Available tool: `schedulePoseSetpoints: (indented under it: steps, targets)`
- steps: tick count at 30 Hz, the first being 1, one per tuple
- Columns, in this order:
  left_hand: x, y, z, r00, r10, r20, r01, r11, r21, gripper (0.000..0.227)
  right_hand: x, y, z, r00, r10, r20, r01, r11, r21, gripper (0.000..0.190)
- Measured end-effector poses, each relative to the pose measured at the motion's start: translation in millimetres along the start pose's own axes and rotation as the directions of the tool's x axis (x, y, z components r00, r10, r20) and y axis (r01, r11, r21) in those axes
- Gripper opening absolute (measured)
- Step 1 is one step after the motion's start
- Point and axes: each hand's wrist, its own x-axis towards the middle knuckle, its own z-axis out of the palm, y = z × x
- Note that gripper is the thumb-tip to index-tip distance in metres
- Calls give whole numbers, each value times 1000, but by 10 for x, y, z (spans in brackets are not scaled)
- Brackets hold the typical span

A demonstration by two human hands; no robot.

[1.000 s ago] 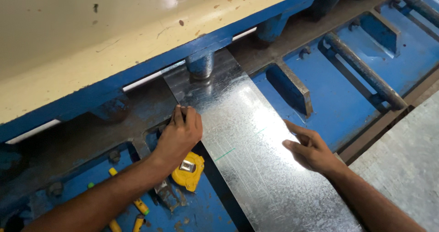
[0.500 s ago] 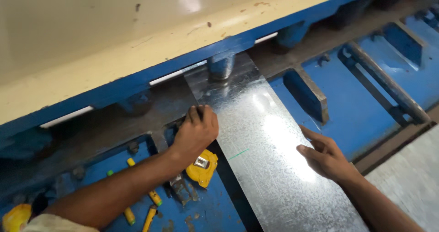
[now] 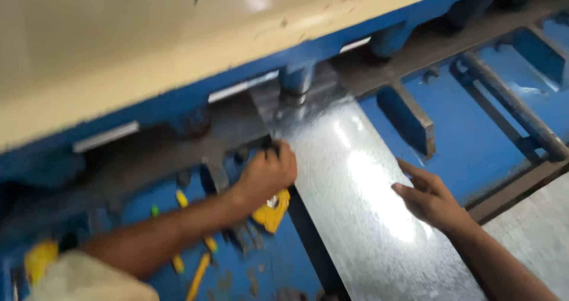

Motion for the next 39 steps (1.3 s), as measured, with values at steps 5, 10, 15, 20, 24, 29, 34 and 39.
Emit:
schedulePoseSetpoints:
  steps: [5,10,15,20,24,29,34,39]
  targets:
    - [-23,81,1,999,-33,-35,34,998,43,16,-109,-14,-65,999,14,34,-17,996,88,72]
    - [-40,108,12,999,-25,-24,26,999,48,16,-123,79,-126,999,11,33,-13,998,56,71]
    - [-12,72,-10,1000,-21,-12,22,998,60,17,-119,6,-71,1000,17,11,-16,999,-38,71]
    - [-5,100,-18,1000,-13,-8,13,998,56,19,-178,-133,-7,999,2,45,1,998,-67,69]
    - [-27,9,-3,999,8,31,-11,997,74,15,-169,-345,168,986,-95,139,96,995,-2,70]
    - [20,56,-24,999,-31,-14,32,997,67,13,-314,-718,425,940,301,-162,-234,912,336,72]
    - [10,75,-57,998,-67,-1,67,997,49,12,-265,-547,248,982,176,-62,-186,953,-238,73]
    - [24,78,-111,991,-129,22,129,991,32,14,-278,-387,115,965,243,-98,-258,942,-212,44]
